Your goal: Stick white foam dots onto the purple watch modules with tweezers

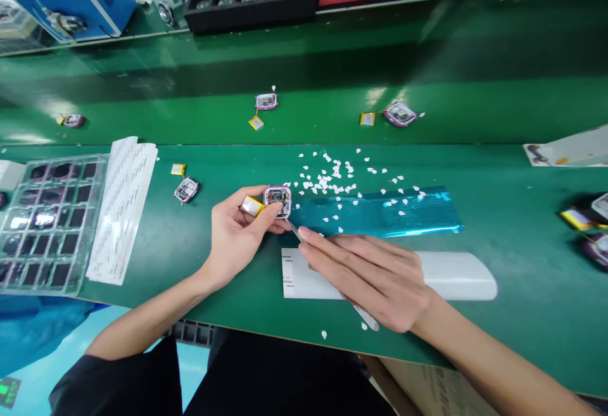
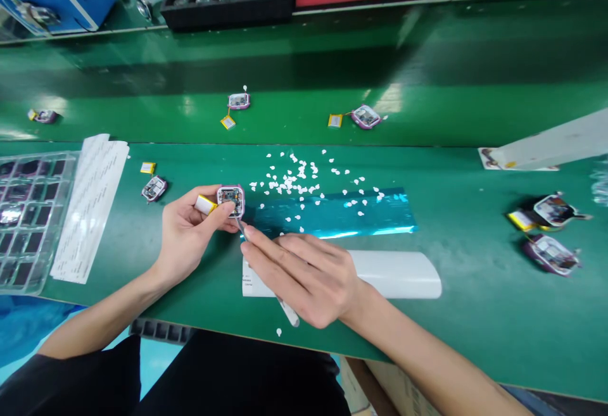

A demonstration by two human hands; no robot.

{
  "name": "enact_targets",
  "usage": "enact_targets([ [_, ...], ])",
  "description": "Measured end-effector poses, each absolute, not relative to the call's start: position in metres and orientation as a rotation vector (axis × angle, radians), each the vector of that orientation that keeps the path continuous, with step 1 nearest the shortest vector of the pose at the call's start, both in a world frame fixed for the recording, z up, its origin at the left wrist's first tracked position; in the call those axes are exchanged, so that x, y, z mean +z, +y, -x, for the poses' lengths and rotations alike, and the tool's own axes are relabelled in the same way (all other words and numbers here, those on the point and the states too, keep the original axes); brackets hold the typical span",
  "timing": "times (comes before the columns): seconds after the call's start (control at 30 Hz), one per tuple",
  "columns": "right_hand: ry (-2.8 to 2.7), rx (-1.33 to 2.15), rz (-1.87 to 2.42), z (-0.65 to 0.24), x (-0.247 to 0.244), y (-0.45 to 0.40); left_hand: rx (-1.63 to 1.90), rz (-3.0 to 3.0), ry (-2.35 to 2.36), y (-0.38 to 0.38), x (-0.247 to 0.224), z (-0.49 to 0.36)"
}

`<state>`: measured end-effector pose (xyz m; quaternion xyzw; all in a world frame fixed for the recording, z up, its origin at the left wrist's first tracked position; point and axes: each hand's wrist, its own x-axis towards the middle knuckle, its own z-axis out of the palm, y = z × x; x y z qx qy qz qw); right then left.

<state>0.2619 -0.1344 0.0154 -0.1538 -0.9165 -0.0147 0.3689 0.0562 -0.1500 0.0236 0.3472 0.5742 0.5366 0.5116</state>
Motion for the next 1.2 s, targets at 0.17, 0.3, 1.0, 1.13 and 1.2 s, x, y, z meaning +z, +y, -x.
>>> enact_targets([
  [0.17,-2.459,-0.088,0.407,-0.263,0.02,-0.13,1.312,-0.799,1.376,-0.149,0.023,-0.055],
  [0.3,-2.395,-0.167,0.387,-0.263,0.021,-0.127,1.308,-0.808,1.373,-0.149,0.018,-0.057],
  [1.0,-2.342,-0.254,0.357,-0.258,0.015,-0.128,0.714,-1.963,1.943,0.057,-0.011,0.026],
  [1.13,-2.349,-0.211,0.381,-0.256,0.016,-0.127,0.782,-1.915,1.737,0.059,-0.004,0.019],
  [1.2,-2.313,-0.16,0.379,-0.255,0.016,-0.127,0.843,-1.871,1.64,0.048,0.0,0.013],
])
